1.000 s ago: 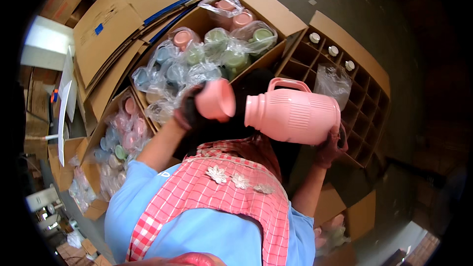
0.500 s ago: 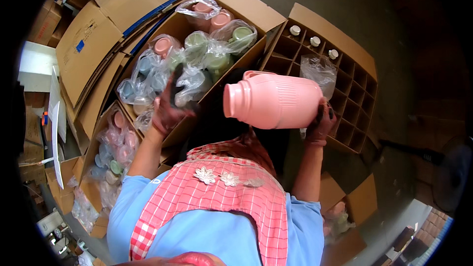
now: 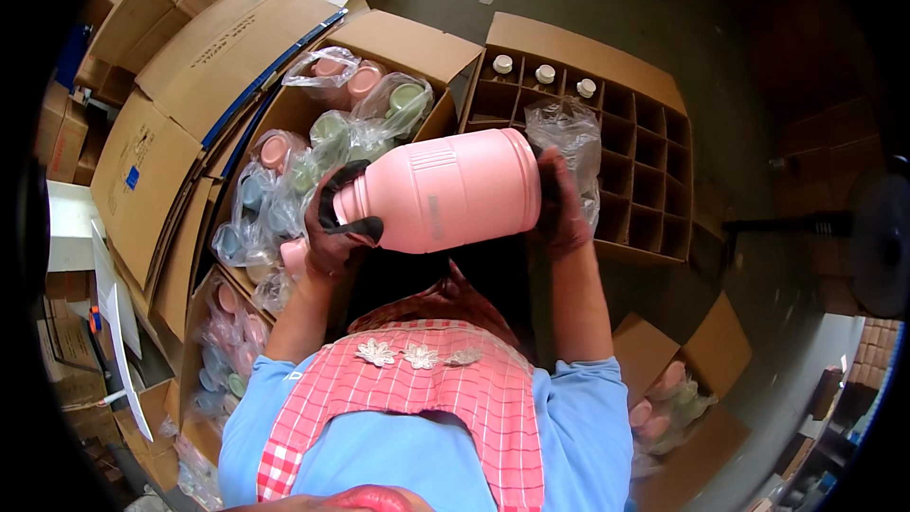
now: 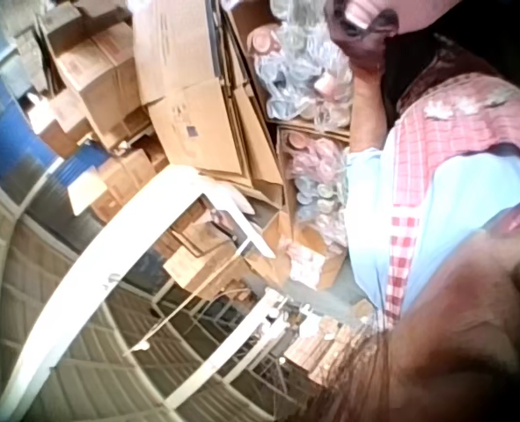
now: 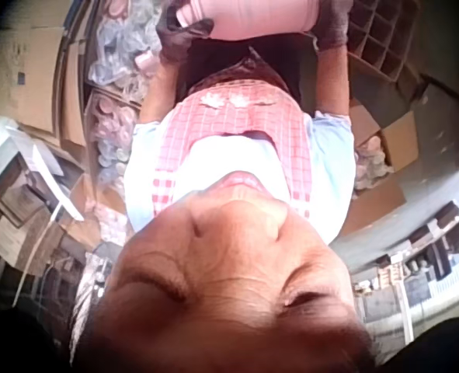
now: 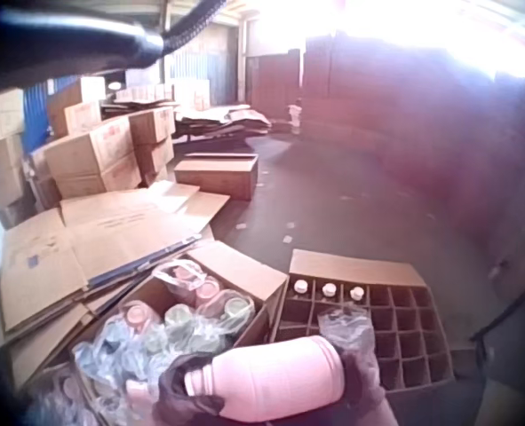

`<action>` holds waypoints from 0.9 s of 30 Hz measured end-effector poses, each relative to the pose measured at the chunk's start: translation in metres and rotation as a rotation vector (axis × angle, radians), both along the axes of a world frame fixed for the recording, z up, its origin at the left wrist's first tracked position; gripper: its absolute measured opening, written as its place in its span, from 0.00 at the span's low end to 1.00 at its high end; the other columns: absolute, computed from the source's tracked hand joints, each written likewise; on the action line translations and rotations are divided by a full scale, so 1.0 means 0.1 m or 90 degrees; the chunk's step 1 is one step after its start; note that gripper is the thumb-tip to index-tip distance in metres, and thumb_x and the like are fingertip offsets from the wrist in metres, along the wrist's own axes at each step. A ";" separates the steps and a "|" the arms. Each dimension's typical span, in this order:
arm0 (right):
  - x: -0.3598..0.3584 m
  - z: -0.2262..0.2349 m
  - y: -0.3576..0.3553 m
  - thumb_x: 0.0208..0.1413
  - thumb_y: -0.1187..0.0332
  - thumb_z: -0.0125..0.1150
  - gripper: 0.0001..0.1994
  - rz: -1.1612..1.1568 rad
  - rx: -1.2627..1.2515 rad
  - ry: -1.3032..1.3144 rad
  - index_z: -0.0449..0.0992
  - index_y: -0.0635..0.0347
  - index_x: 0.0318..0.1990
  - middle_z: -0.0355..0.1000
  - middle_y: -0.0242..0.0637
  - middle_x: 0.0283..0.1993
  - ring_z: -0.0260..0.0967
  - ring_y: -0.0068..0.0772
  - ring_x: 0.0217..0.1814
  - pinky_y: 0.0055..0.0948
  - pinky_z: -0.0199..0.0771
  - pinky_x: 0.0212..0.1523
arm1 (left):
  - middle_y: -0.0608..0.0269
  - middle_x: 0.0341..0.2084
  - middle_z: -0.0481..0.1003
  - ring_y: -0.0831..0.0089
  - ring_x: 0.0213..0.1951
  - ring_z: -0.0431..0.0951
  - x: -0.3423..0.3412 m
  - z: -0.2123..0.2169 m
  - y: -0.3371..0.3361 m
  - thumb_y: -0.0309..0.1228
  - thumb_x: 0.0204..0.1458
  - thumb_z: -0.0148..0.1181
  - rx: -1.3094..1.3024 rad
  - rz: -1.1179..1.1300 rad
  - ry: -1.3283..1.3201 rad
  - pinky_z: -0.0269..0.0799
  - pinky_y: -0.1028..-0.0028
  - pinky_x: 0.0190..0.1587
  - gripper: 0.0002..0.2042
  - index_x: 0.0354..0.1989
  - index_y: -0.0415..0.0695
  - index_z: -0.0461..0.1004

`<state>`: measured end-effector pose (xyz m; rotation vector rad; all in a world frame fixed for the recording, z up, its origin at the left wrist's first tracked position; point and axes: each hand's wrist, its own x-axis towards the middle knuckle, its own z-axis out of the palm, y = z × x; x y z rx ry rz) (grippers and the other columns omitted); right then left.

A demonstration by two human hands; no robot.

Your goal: The person unpacks light green and pink thermos flasks from plastic bags, removes the lids, and places the flasks into a cardboard box with dividers. The person handles the flasks one at a time, inspecting them before placing them in the box.

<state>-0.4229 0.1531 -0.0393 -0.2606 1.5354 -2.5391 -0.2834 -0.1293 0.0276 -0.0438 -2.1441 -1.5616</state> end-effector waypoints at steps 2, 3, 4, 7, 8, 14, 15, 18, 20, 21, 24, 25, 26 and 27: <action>-0.07 -0.12 0.05 0.62 0.50 0.37 0.25 0.127 -0.151 0.114 0.73 0.63 0.43 0.72 0.43 0.40 0.67 0.41 0.50 0.39 0.63 0.53 | 0.58 0.44 0.71 0.69 0.47 0.71 0.03 -0.01 -0.03 0.36 0.40 0.70 0.228 0.026 -0.039 0.66 0.71 0.52 0.30 0.51 0.34 0.66; -0.05 0.23 -0.05 0.62 0.49 0.36 0.25 0.305 -0.401 0.008 0.72 0.62 0.41 0.72 0.42 0.38 0.67 0.41 0.49 0.40 0.63 0.52 | 0.59 0.45 0.71 0.69 0.47 0.71 0.05 -0.03 -0.07 0.35 0.39 0.71 0.341 0.040 -0.062 0.66 0.71 0.52 0.31 0.51 0.34 0.66; -0.08 0.36 -0.11 0.62 0.47 0.36 0.26 0.257 -0.325 0.074 0.72 0.62 0.42 0.71 0.41 0.37 0.67 0.41 0.47 0.39 0.62 0.53 | 0.60 0.45 0.71 0.71 0.47 0.71 0.04 0.03 -0.06 0.34 0.38 0.71 0.433 -0.001 -0.035 0.66 0.71 0.52 0.32 0.52 0.34 0.65; -0.01 0.57 -0.28 0.60 0.41 0.34 0.30 -0.043 -0.075 -0.166 0.74 0.60 0.40 0.68 0.34 0.30 0.66 0.39 0.37 0.37 0.60 0.54 | 0.59 0.46 0.71 0.70 0.48 0.71 0.03 -0.11 -0.14 0.34 0.39 0.71 0.263 0.054 -0.019 0.65 0.71 0.53 0.31 0.52 0.34 0.66; 0.05 0.67 -0.44 0.60 0.41 0.33 0.31 -0.019 -0.146 -0.221 0.74 0.60 0.38 0.69 0.36 0.28 0.65 0.42 0.36 0.40 0.60 0.54 | 0.59 0.46 0.72 0.69 0.48 0.71 0.02 -0.23 -0.19 0.34 0.40 0.70 0.147 0.051 0.010 0.64 0.70 0.54 0.30 0.52 0.35 0.66; -0.17 0.43 -0.13 0.62 0.45 0.34 0.30 0.269 -0.238 0.114 0.70 0.65 0.51 0.70 0.41 0.52 0.66 0.36 0.56 0.33 0.59 0.60 | 0.58 0.46 0.72 0.69 0.48 0.71 0.00 -0.15 -0.14 0.30 0.34 0.73 0.346 0.050 0.006 0.63 0.70 0.54 0.33 0.52 0.35 0.67; -0.10 0.43 -0.10 0.62 0.46 0.34 0.29 0.185 -0.159 -0.009 0.70 0.64 0.52 0.70 0.41 0.52 0.66 0.35 0.56 0.33 0.59 0.60 | 0.58 0.46 0.72 0.69 0.48 0.71 -0.02 -0.15 -0.15 0.30 0.34 0.72 0.294 0.054 0.006 0.63 0.70 0.54 0.33 0.52 0.35 0.67; -0.10 0.18 -0.11 0.57 0.54 0.52 0.21 0.179 -0.239 -0.021 0.71 0.63 0.48 0.73 0.36 0.45 0.70 0.31 0.46 0.27 0.67 0.50 | 0.59 0.46 0.72 0.69 0.49 0.71 -0.08 -0.24 -0.14 0.35 0.33 0.75 0.225 0.063 -0.002 0.62 0.70 0.55 0.35 0.52 0.35 0.67; -0.14 0.31 -0.11 0.53 0.58 0.58 0.17 0.200 -0.238 -0.018 0.72 0.60 0.45 0.72 0.33 0.40 0.70 0.27 0.41 0.25 0.69 0.43 | 0.58 0.45 0.72 0.68 0.49 0.70 -0.07 -0.22 -0.17 0.36 0.33 0.75 0.265 0.082 -0.019 0.62 0.70 0.55 0.35 0.51 0.35 0.68; -0.05 0.52 -0.23 0.52 0.60 0.59 0.15 0.122 -0.180 -0.043 0.72 0.59 0.43 0.71 0.31 0.38 0.68 0.25 0.39 0.24 0.69 0.41 | 0.58 0.45 0.72 0.68 0.49 0.71 -0.05 -0.15 -0.17 0.37 0.33 0.75 0.294 0.087 -0.031 0.62 0.70 0.55 0.35 0.51 0.35 0.68; -0.05 0.52 -0.46 0.49 0.65 0.61 0.12 0.045 -0.026 -0.095 0.72 0.59 0.39 0.69 0.27 0.35 0.64 0.19 0.36 0.21 0.67 0.37 | 0.57 0.46 0.72 0.67 0.49 0.71 -0.13 -0.14 -0.19 0.38 0.32 0.75 0.192 0.066 -0.008 0.62 0.69 0.55 0.35 0.50 0.34 0.68; -0.11 0.45 -0.51 0.49 0.66 0.61 0.11 0.050 0.021 -0.107 0.72 0.60 0.38 0.68 0.26 0.34 0.63 0.17 0.36 0.20 0.66 0.37 | 0.57 0.46 0.72 0.67 0.49 0.70 -0.19 -0.16 -0.20 0.38 0.32 0.75 0.127 0.057 0.014 0.62 0.69 0.55 0.35 0.50 0.34 0.68; -0.12 0.40 -0.55 0.44 0.70 0.66 0.12 0.030 0.023 -0.101 0.72 0.60 0.37 0.68 0.26 0.34 0.62 0.15 0.37 0.20 0.66 0.37 | 0.57 0.46 0.71 0.67 0.49 0.70 -0.23 -0.15 -0.20 0.38 0.31 0.76 0.161 0.055 0.003 0.61 0.69 0.56 0.36 0.51 0.35 0.67; -0.16 0.38 -0.53 0.44 0.70 0.67 0.12 0.047 0.020 -0.107 0.72 0.60 0.36 0.68 0.26 0.34 0.62 0.15 0.37 0.20 0.66 0.38 | 0.58 0.46 0.71 0.67 0.49 0.70 -0.28 -0.15 -0.23 0.33 0.32 0.74 0.192 0.062 -0.003 0.62 0.69 0.55 0.33 0.50 0.35 0.68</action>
